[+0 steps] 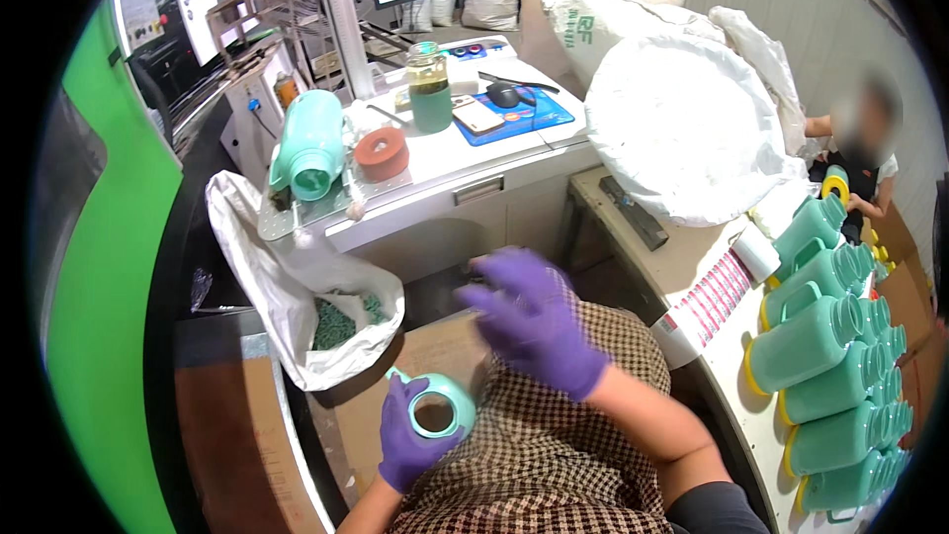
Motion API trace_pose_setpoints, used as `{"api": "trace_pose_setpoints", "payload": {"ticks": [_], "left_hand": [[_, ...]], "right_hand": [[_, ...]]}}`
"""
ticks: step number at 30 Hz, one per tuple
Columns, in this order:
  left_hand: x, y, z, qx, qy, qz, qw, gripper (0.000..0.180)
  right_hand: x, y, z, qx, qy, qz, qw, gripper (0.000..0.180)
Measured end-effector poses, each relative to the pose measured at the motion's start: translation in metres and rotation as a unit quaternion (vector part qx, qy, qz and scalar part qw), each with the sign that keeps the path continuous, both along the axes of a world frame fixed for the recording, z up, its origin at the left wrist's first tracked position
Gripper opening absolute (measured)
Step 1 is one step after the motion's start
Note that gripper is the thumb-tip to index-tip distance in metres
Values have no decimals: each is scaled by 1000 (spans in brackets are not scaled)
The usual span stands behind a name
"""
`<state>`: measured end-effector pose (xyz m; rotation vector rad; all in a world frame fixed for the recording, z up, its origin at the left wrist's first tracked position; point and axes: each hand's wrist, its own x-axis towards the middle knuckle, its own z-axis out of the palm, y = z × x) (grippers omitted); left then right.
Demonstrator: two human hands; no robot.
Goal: The person sits on the floor in a factory setting and assembles light green plastic containers. They pick up a container body, apply a strip of adhesive tape to the rim, and then screw on a yellow lid. The person repeats this process for multiple units, placing the finished containers on a nearby table.
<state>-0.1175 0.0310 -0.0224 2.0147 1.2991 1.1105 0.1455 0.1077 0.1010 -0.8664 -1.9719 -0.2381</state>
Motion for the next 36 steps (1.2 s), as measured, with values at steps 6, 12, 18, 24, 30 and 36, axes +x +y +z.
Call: {"api": "trace_pose_setpoints", "payload": {"ticks": [6, 12, 18, 24, 30, 36], "left_hand": [[11, 23, 8, 72, 39, -52, 995, 106], [29, 38, 20, 208, 35, -129, 969, 102], [13, 27, 10, 27, 1, -34, 999, 115], [22, 40, 30, 50, -32, -58, 997, 121], [29, 35, 37, 131, -10, -80, 988, 120], [44, 34, 41, 144, -10, -88, 986, 116]], "right_hand": [[211, 30, 72, 12, -118, -371, 921, 30], [327, 76, 62, -211, -210, -385, 874, 22], [206, 24, 74, 33, -115, -291, 949, 16], [15, -74, -56, -383, 395, -22, 835, 46], [40, -113, -103, -316, 65, -82, 943, 48], [58, -117, -96, -123, -108, -223, 961, 24]]}}
